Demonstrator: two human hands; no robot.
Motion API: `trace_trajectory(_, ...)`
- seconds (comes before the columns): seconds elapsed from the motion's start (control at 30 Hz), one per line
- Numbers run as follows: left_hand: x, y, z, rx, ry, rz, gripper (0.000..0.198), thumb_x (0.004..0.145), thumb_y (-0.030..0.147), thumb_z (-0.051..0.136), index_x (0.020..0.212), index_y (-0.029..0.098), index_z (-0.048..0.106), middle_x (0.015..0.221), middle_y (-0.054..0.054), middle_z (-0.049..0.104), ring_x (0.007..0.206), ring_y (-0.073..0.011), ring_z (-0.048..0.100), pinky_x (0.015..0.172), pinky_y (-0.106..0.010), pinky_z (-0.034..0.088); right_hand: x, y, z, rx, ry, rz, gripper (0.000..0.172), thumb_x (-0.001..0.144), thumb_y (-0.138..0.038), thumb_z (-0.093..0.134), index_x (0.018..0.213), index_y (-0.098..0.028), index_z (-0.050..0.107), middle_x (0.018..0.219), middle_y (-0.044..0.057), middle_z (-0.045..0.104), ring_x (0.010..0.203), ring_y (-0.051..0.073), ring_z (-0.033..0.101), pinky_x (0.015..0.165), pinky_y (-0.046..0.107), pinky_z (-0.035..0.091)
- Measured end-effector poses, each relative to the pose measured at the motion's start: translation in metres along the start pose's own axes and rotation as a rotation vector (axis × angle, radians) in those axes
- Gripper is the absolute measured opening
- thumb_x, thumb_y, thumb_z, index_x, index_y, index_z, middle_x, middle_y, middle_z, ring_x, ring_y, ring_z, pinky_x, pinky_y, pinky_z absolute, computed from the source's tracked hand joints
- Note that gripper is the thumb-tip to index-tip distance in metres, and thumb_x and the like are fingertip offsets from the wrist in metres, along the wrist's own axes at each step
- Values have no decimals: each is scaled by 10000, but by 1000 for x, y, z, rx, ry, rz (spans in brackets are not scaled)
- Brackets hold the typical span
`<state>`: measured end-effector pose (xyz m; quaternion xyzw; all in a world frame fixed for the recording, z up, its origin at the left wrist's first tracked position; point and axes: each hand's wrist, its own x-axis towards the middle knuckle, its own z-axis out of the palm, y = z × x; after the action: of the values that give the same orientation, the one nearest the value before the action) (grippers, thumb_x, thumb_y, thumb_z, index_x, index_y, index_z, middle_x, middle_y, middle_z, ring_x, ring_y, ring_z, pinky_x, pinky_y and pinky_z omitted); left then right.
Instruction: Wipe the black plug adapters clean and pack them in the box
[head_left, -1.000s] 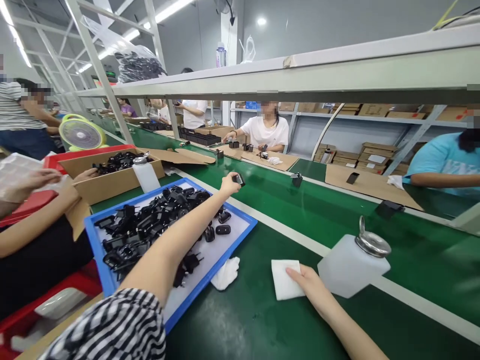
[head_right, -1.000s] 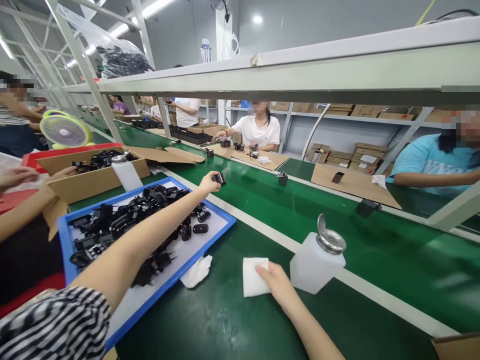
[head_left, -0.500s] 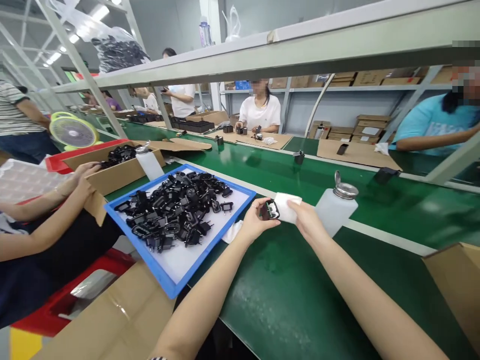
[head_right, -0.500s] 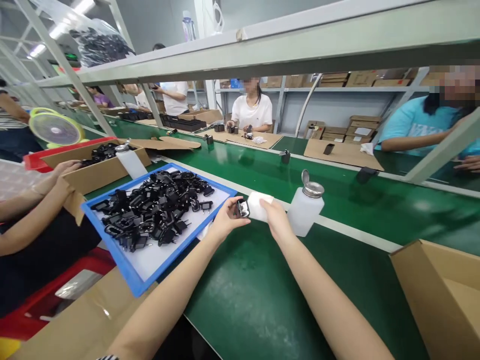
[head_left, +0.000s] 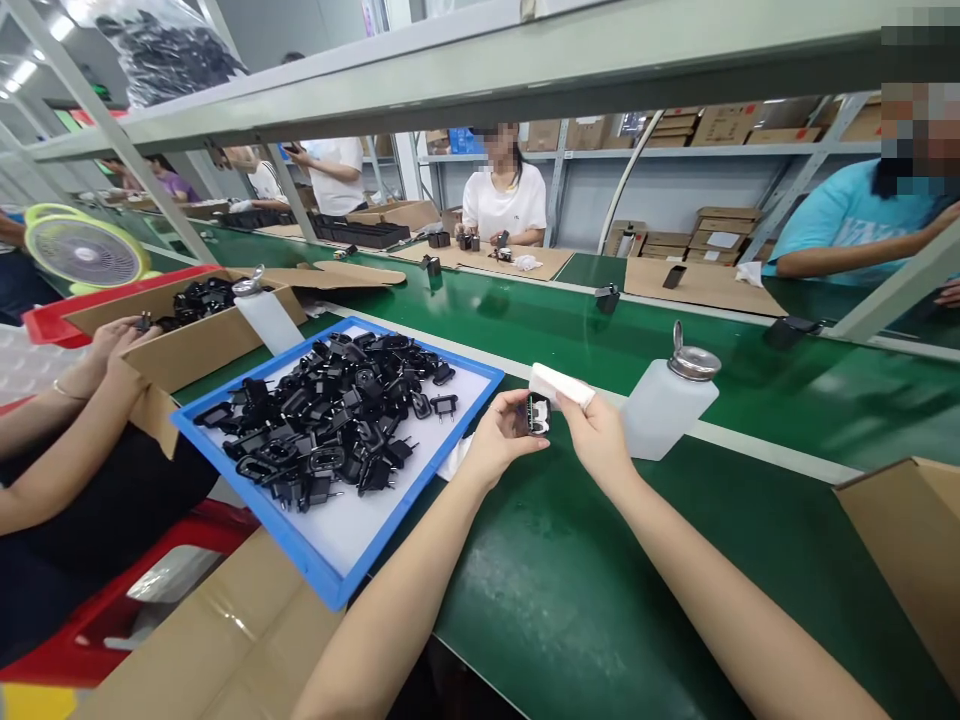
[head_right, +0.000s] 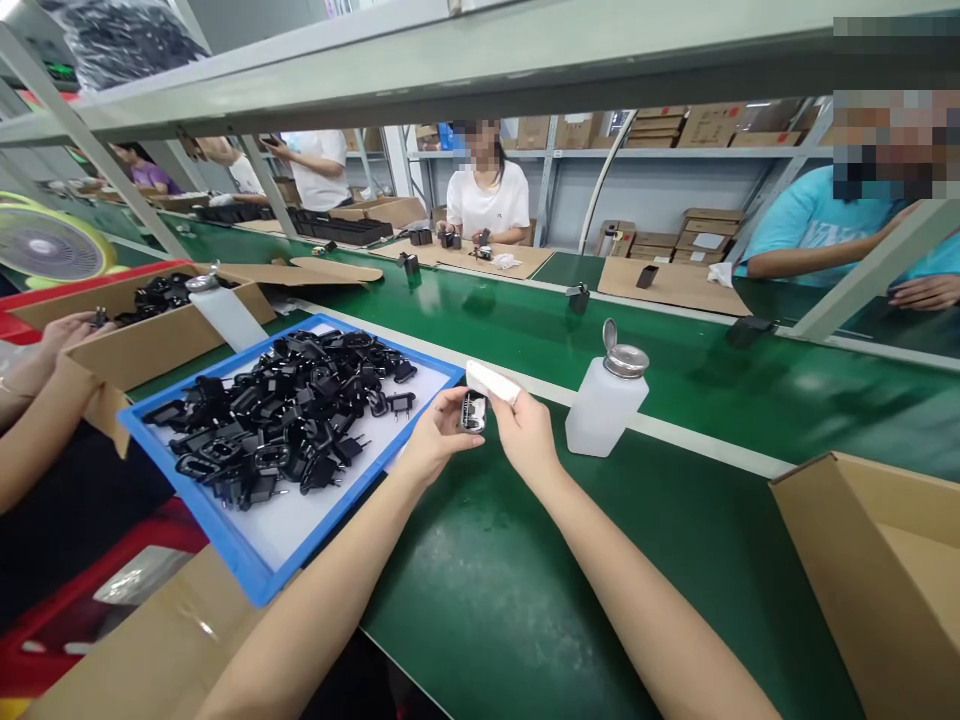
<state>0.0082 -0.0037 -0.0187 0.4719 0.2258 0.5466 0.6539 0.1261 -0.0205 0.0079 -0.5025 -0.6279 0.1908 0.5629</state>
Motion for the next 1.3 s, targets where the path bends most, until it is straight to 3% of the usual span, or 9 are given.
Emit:
trace_trajectory(0.13, 1, 0, -1, 68, 117, 34, 496, 401, 30, 671, 835, 172, 479, 832, 9, 510, 736, -101, 483, 648, -234, 389, -14, 2, 9, -82, -37, -120, 297, 767, -225, 363, 1013, -194, 528, 991, 27, 558, 896, 174, 515, 768, 278, 418)
trace_trajectory(0.23, 4, 1, -6, 114, 262, 73, 492, 407, 51, 666, 833, 170, 450, 793, 19, 508, 704, -92, 480, 646, -230, 379, -23, -1, 14, -50, -63, -92, 290, 752, -229, 374, 984, -199, 544, 1012, 27, 546, 924, 181, 499, 826, 305, 387)
trace_trajectory(0.37, 8, 4, -12, 169, 377, 110, 492, 411, 39, 643, 832, 178, 431, 759, 29, 499, 723, -97, 481, 671, -232, 372, -14, -7, 8, 246, -144, 251, 245, 671, -328, 492, 822, -161, 589, 858, 63, 599, 869, 245, 520, 783, 391, 411)
trace_trajectory(0.43, 8, 5, -12, 167, 359, 116, 501, 409, 44, 648, 838, 183, 429, 769, 26, 501, 745, -108, 487, 686, -244, 377, -4, -8, -1, 466, -152, 457, 268, 615, -363, 556, 763, -141, 578, 774, 80, 608, 839, 274, 529, 720, 410, 444)
trace_trajectory(0.5, 6, 6, -11, 143, 308, 105, 518, 404, 55, 662, 849, 185, 433, 786, 19, 502, 765, -118, 489, 696, -260, 387, 6, -8, -10, 590, -78, 549, 264, 581, -348, 600, 741, -142, 561, 751, 80, 606, 835, 278, 530, 694, 402, 461)
trace_trajectory(0.63, 2, 5, -6, 108, 190, 73, 518, 394, 60, 682, 847, 183, 464, 854, 2, 500, 813, -126, 480, 714, -269, 396, 11, -2, -16, 558, 113, 478, 242, 599, -324, 604, 759, -148, 555, 798, 62, 602, 863, 251, 520, 760, 376, 434)
trace_trajectory(0.8, -1, 3, -2, 126, 73, 9, 495, 398, 58, 686, 839, 183, 499, 854, 3, 512, 845, -137, 479, 734, -281, 401, 2, 1, -4, 438, 83, 305, 277, 668, -340, 536, 864, -146, 564, 880, 43, 593, 914, 215, 498, 847, 362, 361)
trace_trajectory(1.0, -2, 3, -4, 201, 34, -41, 455, 404, 88, 701, 817, 157, 525, 793, -2, 544, 799, -152, 500, 747, -312, 388, -9, -9, 3, 277, -207, 105, 266, 717, -376, 487, 881, -193, 588, 984, 24, 559, 957, 185, 473, 850, 315, 352)
trace_trajectory(1.3, -4, 8, -8, 96, 173, -16, 539, 336, 56, 713, 829, 164, 525, 867, -17, 549, 829, -156, 504, 761, -309, 380, -3, -19, -12, 355, -520, 152, 318, 643, -471, 557, 793, -199, 625, 937, 29, 582, 923, 212, 495, 859, 344, 344)
